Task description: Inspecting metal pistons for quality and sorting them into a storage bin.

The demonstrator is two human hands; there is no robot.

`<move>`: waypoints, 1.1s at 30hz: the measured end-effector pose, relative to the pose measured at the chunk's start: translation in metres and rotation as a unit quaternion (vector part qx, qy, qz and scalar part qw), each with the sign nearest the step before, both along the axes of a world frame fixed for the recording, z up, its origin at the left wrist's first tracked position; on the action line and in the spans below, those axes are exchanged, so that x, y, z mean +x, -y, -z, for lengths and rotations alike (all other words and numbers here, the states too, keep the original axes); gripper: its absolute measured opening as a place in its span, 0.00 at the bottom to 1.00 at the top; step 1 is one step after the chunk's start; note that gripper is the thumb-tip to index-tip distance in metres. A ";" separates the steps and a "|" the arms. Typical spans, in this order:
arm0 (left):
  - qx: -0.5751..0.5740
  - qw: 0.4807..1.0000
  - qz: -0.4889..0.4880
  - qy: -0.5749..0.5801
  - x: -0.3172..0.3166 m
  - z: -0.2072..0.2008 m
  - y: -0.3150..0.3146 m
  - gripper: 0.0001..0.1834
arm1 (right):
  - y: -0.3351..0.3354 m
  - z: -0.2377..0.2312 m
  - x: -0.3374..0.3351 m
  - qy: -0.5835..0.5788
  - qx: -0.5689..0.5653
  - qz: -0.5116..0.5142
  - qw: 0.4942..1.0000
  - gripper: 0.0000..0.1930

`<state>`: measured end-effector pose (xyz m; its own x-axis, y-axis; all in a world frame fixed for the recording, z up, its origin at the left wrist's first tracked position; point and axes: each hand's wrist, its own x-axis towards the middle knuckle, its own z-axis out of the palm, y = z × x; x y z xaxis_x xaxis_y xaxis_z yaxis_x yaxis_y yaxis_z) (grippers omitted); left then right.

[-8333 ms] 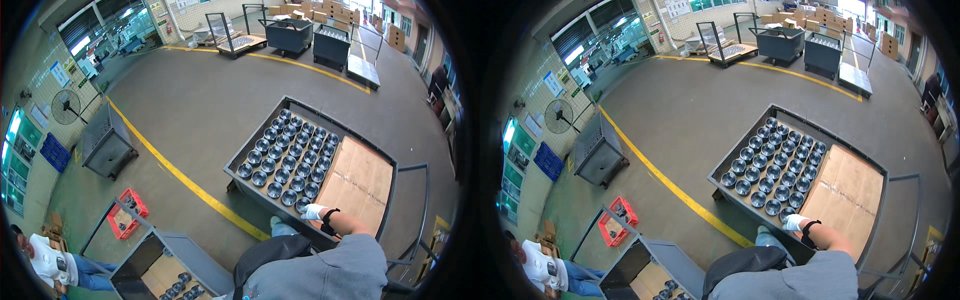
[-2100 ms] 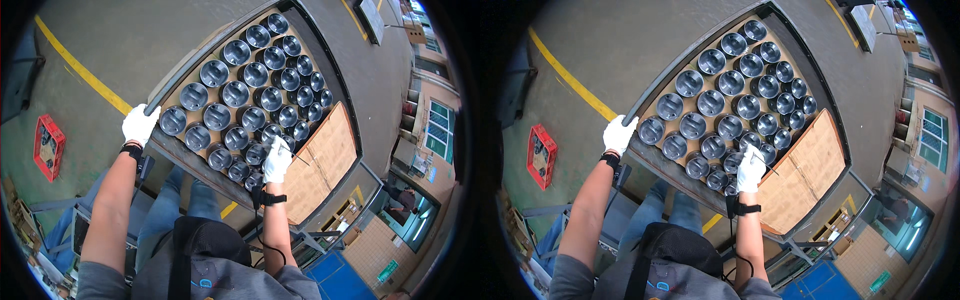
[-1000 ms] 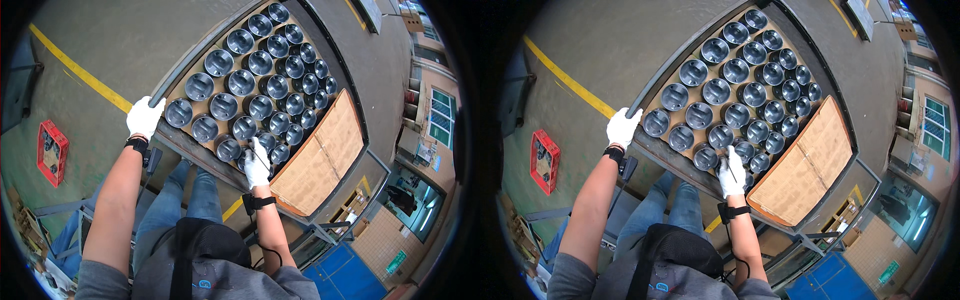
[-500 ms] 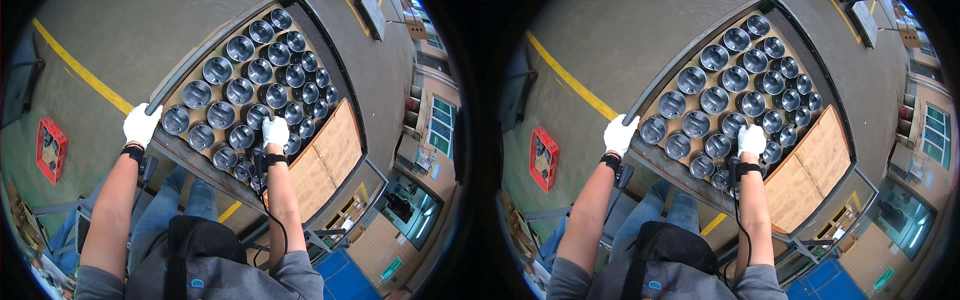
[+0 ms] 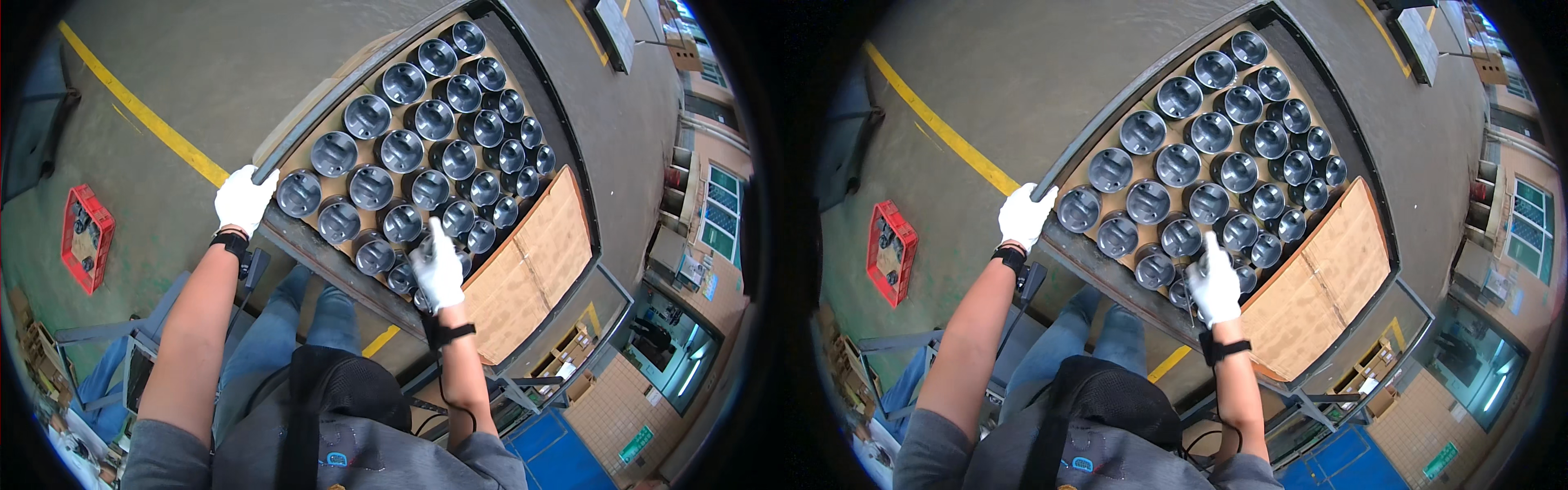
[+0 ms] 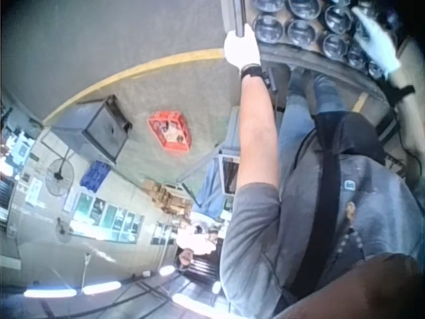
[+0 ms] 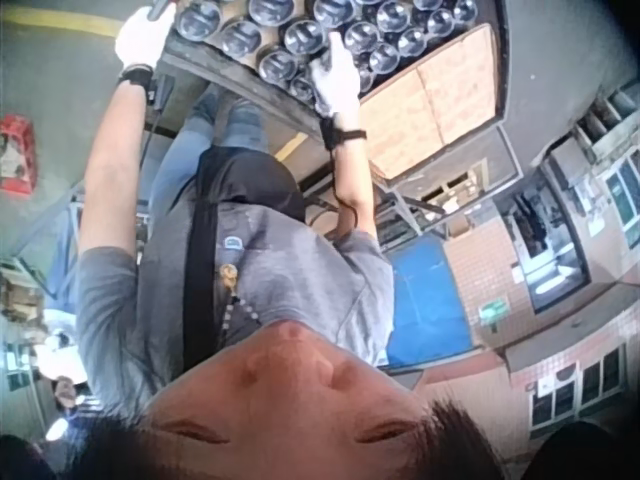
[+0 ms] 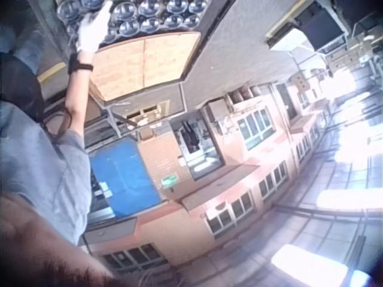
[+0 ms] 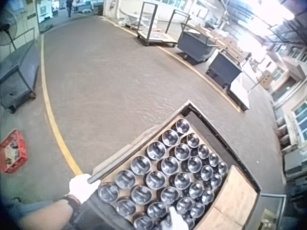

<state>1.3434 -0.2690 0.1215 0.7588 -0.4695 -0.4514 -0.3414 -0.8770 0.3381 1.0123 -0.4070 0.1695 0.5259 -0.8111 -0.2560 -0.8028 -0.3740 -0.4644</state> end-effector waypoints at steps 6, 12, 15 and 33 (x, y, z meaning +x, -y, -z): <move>-0.004 1.000 0.012 0.000 -0.004 -0.002 0.007 0.25 | -0.039 -0.026 -0.003 0.091 -0.129 -0.049 0.986 0.09; -0.006 1.000 0.019 -0.002 0.001 0.002 0.001 0.24 | -0.090 -0.062 -0.027 0.121 -0.067 0.074 0.988 0.04; -0.010 1.000 0.024 0.004 -0.001 0.001 0.001 0.25 | -0.115 -0.044 -0.028 0.124 -0.087 0.031 0.988 0.04; -0.001 1.000 0.018 0.000 -0.005 0.000 0.008 0.25 | -0.091 -0.003 0.008 0.104 -0.055 0.000 0.993 0.06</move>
